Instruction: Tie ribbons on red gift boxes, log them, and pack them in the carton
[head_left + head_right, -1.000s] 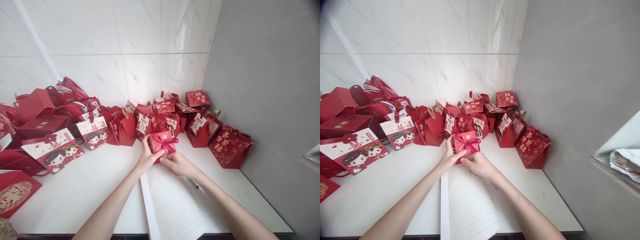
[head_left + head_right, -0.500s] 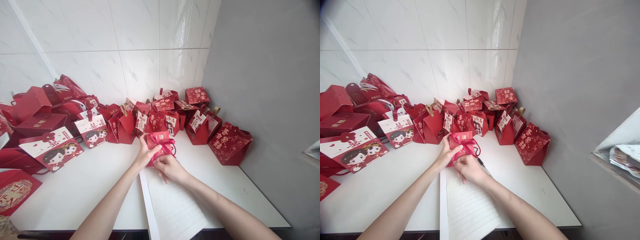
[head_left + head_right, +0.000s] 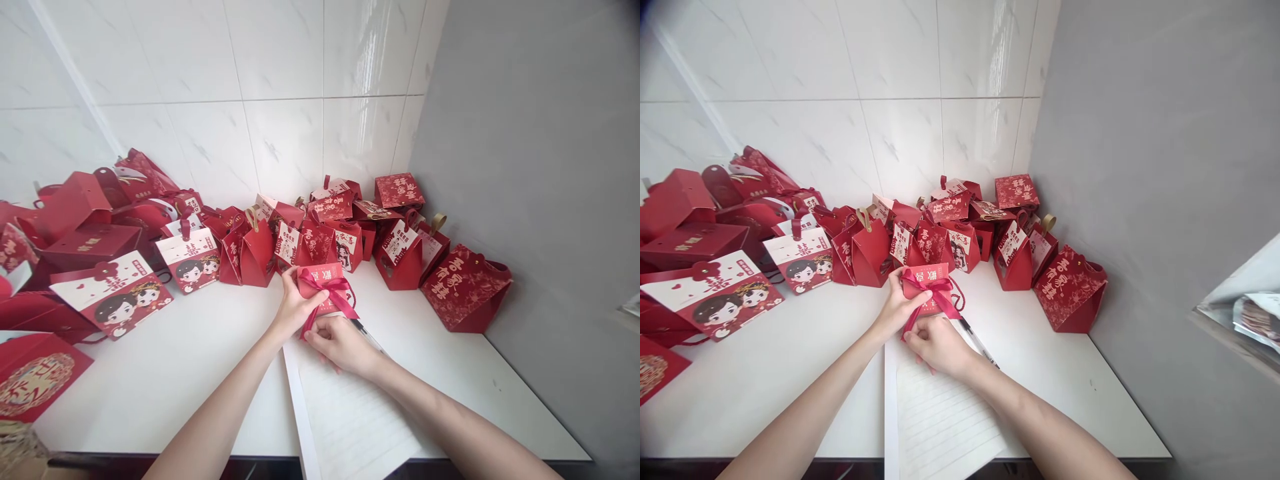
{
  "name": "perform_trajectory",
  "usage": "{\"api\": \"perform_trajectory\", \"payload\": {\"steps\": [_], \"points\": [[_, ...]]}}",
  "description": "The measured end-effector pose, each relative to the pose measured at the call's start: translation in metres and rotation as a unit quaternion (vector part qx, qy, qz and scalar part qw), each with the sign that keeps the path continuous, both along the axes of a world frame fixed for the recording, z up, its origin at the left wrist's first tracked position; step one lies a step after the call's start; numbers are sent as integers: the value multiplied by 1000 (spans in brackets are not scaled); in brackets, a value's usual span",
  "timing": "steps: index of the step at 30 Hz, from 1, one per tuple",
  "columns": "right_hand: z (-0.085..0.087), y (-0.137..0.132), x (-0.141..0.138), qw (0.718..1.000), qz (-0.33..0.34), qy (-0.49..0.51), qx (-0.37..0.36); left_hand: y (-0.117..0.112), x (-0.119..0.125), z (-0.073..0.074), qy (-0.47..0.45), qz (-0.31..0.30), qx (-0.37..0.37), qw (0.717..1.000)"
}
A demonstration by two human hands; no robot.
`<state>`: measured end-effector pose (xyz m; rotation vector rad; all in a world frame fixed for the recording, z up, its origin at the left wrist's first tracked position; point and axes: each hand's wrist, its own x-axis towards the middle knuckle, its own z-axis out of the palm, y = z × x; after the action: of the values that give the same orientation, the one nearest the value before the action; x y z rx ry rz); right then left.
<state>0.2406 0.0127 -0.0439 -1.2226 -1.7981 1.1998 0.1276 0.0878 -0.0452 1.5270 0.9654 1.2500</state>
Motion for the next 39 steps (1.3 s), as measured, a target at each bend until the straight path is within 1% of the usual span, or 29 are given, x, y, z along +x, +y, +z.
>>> {"api": "perform_trajectory", "payload": {"steps": [4,6,7,8,9,12,13,14,16,21,24,28,33,34,35,37,39], "points": [[5,-1,1,1000,25,-10,-7,2,-1,-2,6,7,18,1000],[13,1,7,998,60,-15,-20,3,-1,-2,10,15,29,999],[18,2,13,997,68,-15,-28,3,-1,-2,11,17,31,999],[24,4,20,997,62,-16,-35,2,-1,-1,12,17,30,999],[29,6,28,998,39,-19,-36,2,-1,-1,14,13,26,999],[41,11,52,995,-72,-65,-11,1,-2,2,27,8,15,999],[42,13,58,992,-90,-87,-6,0,-1,2,31,9,13,999],[43,14,63,990,-94,-104,-7,0,-1,3,32,11,11,999],[40,16,68,990,-81,-115,-20,-1,-1,4,31,13,8,999],[33,20,70,993,-47,-94,-45,-2,0,3,31,13,6,999],[34,21,72,993,-32,-97,-50,-2,0,2,49,19,10,999],[36,20,78,990,-4,-131,-57,-3,1,3,58,14,8,998],[41,15,90,982,28,-155,-106,-3,1,4,49,10,4,999],[42,15,91,982,23,-155,-101,-3,1,4,51,11,6,999],[43,15,92,986,4,-149,-80,-2,1,4,52,13,11,998],[43,17,90,992,-66,-110,9,-2,2,3,55,17,21,998],[39,21,83,983,-137,-49,115,-2,2,2,55,11,26,998]]}}
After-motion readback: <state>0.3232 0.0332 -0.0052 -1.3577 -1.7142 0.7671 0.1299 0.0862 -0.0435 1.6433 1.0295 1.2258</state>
